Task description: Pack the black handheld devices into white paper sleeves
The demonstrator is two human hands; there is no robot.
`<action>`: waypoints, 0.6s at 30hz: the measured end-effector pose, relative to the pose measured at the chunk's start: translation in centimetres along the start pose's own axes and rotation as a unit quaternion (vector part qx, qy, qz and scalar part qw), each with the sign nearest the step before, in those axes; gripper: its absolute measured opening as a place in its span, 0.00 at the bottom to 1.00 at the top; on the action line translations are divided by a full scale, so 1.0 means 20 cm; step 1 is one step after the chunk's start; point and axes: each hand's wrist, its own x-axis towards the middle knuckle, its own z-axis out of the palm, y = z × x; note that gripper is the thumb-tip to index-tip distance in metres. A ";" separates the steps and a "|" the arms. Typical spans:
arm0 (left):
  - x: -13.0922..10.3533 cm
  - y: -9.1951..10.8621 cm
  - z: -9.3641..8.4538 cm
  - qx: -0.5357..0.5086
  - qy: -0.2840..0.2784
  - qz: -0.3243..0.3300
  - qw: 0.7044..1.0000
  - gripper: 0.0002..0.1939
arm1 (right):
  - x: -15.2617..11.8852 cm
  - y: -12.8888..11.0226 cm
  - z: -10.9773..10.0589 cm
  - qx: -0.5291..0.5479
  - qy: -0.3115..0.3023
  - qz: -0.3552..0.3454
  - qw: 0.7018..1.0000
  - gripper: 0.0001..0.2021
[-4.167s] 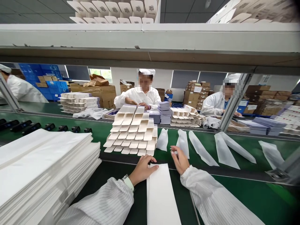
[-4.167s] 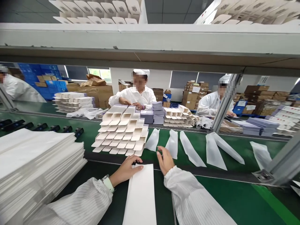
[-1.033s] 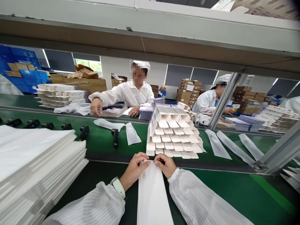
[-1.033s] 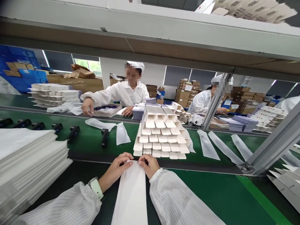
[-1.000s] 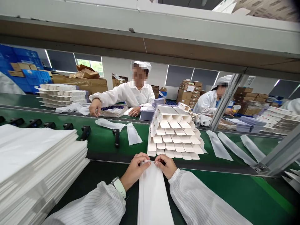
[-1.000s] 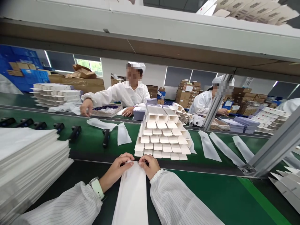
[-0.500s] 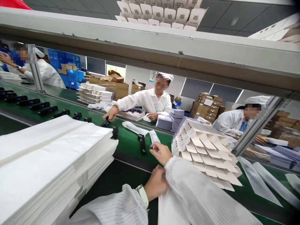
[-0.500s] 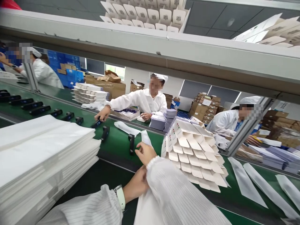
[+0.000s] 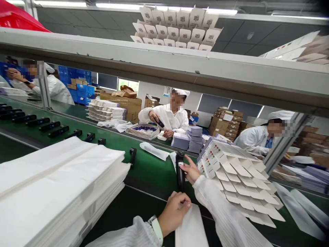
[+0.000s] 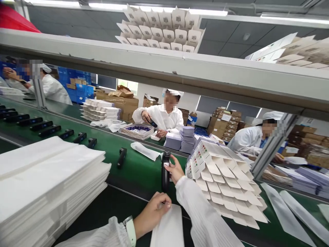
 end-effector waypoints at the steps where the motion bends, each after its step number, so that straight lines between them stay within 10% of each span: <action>1: 0.00 0.00 0.00 0.005 -0.004 0.004 1.000 0.10 | -0.06 -0.02 -0.08 0.035 0.005 -0.001 0.999 0.31; 7: -0.01 0.07 -0.03 0.029 -0.057 0.004 0.998 0.13 | -0.29 -0.07 -0.28 0.290 0.008 0.032 0.957 0.31; 18: 0.02 0.25 -0.04 -0.090 -0.012 -0.011 0.996 0.15 | -0.37 -0.08 -0.24 0.294 -0.133 0.045 0.945 0.18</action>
